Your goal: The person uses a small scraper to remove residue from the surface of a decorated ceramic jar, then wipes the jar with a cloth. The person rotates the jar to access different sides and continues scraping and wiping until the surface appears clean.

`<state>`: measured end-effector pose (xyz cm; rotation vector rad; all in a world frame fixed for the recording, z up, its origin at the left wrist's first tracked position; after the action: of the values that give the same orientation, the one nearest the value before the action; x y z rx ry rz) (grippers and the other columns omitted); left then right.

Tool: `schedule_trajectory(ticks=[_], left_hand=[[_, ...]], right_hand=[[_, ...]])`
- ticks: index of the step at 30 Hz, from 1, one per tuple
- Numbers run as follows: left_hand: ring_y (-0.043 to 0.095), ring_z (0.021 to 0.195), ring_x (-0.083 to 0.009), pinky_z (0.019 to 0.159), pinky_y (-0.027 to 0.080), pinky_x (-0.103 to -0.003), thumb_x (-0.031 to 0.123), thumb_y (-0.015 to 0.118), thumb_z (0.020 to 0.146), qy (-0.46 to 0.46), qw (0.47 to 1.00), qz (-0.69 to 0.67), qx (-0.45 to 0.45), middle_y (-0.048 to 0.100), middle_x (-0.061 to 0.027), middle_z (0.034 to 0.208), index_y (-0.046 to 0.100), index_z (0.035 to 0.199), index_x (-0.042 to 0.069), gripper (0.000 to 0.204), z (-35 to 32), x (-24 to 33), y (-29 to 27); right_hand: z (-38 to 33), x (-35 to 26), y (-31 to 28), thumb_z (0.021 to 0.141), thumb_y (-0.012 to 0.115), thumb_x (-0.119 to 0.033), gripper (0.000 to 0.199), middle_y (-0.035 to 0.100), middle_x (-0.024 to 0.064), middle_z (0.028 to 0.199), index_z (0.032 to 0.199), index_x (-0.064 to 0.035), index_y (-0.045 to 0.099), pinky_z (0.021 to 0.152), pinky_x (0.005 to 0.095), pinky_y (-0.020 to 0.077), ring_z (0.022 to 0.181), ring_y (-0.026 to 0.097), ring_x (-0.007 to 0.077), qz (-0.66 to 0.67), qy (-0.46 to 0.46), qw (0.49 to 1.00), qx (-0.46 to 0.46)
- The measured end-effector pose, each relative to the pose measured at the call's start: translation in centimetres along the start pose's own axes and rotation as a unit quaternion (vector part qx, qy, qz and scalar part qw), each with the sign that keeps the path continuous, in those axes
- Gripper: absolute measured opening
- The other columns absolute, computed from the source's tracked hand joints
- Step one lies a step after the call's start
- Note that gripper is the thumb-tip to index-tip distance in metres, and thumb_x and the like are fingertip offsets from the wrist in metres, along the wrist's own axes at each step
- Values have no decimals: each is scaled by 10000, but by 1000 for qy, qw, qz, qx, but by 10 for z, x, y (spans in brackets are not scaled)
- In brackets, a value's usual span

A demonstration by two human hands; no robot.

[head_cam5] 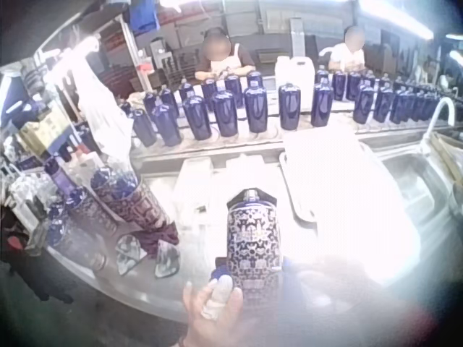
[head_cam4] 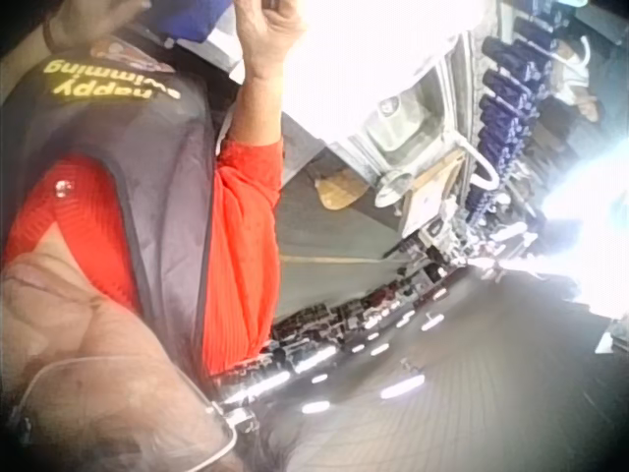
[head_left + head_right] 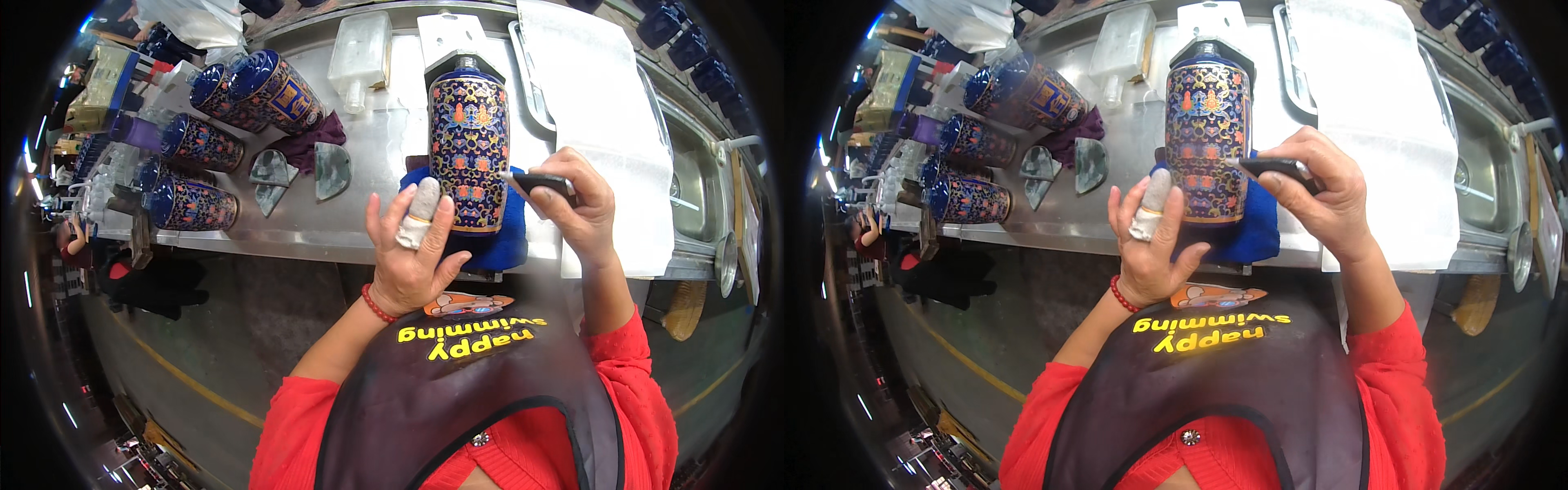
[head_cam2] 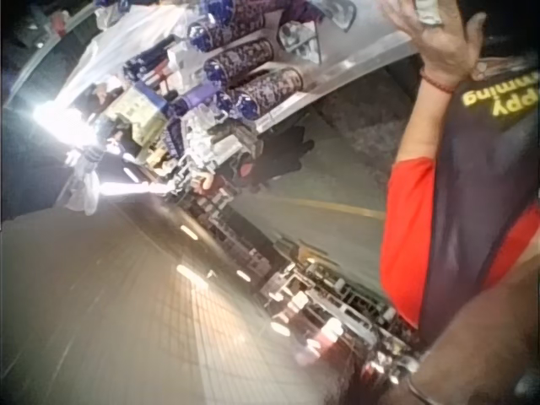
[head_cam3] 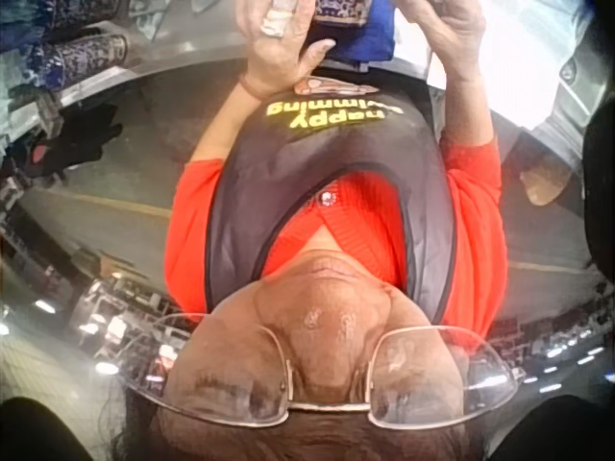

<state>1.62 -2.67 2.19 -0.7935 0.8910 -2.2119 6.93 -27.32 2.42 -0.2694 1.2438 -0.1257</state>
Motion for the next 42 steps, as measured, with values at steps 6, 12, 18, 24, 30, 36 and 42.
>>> schedule_trajectory(ticks=[6, 12, 18, 24, 30, 36, 42], left_hand=[[405, 1382, -374, 1173, 135, -675, 382, 776, 837, -6, 1000, -23, -1, 552, -190, 1443, 515, 1484, 50, 773, 24, 9, -3], [477, 1345, -375, 1157, 119, -735, 431, 837, 763, 2, 999, 2, -40, 543, -206, 1440, 439, 1531, 37, 950, 43, -1, -1], [518, 1320, -437, 1175, 132, -699, 399, 800, 834, -11, 996, -84, -35, 558, -236, 1421, 380, 1545, -25, 928, 36, -11, -1], [558, 1302, -432, 1185, 140, -679, 417, 842, 803, -17, 999, -6, -42, 593, -234, 1397, 393, 1507, -69, 966, 42, 3, -3], [539, 1343, -419, 1188, 168, -670, 387, 845, 806, 1, 998, -38, -49, 606, -225, 1384, 381, 1520, -70, 966, 41, -2, -2], [546, 1314, -405, 1188, 116, -688, 392, 822, 825, -21, 997, -65, -47, 594, -229, 1382, 331, 1555, -51, 985, 39, -4, -1], [483, 1343, -472, 1184, 56, -685, 336, 845, 804, -25, 997, -2, -67, 512, -277, 1459, 362, 1539, -36, 955, 40, 3, -1]], right_hand=[[-11, -16, 26, 764, 830, -34, 297, 604, 61, 911, 1040, -89, 734, 665, 329, 474, 809, 606, 229, -246, -266, 929, -71], [53, -43, 19, 787, 801, -55, 205, 625, 62, 780, 977, -62, 725, 632, 390, 498, 727, 615, 282, 82, 34, 989, -117], [35, -92, 42, 792, 780, -108, 178, 624, 42, 852, 964, -134, 740, 742, 373, 463, 830, 628, 235, -86, -348, 896, -262], [82, -83, 18, 773, 710, -87, 140, 575, 74, 790, 911, -96, 687, 701, 409, 499, 713, 602, 266, -358, -327, 873, 54], [94, -72, 23, 775, 716, -105, 105, 581, 70, 776, 864, -99, 662, 811, 389, 511, 757, 653, 223, -47, -113, 988, -92], [71, -78, 37, 769, 770, -191, 147, 581, 76, 759, 820, -121, 652, 738, 381, 458, 765, 636, 223, -137, -304, 919, -211], [60, -87, 33, 755, 720, -130, 126, 557, 31, 782, 838, -129, 625, 734, 381, 444, 716, 589, 204, -288, -442, 847, -59]])
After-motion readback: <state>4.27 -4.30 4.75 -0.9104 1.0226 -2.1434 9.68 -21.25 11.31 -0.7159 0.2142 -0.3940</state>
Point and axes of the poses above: each hand's wrist, its own z-axis towards the middle knuckle, its own y-axis out of the palm, x = y × z, the point moved 5 cm from there along z, towards the middle knuckle
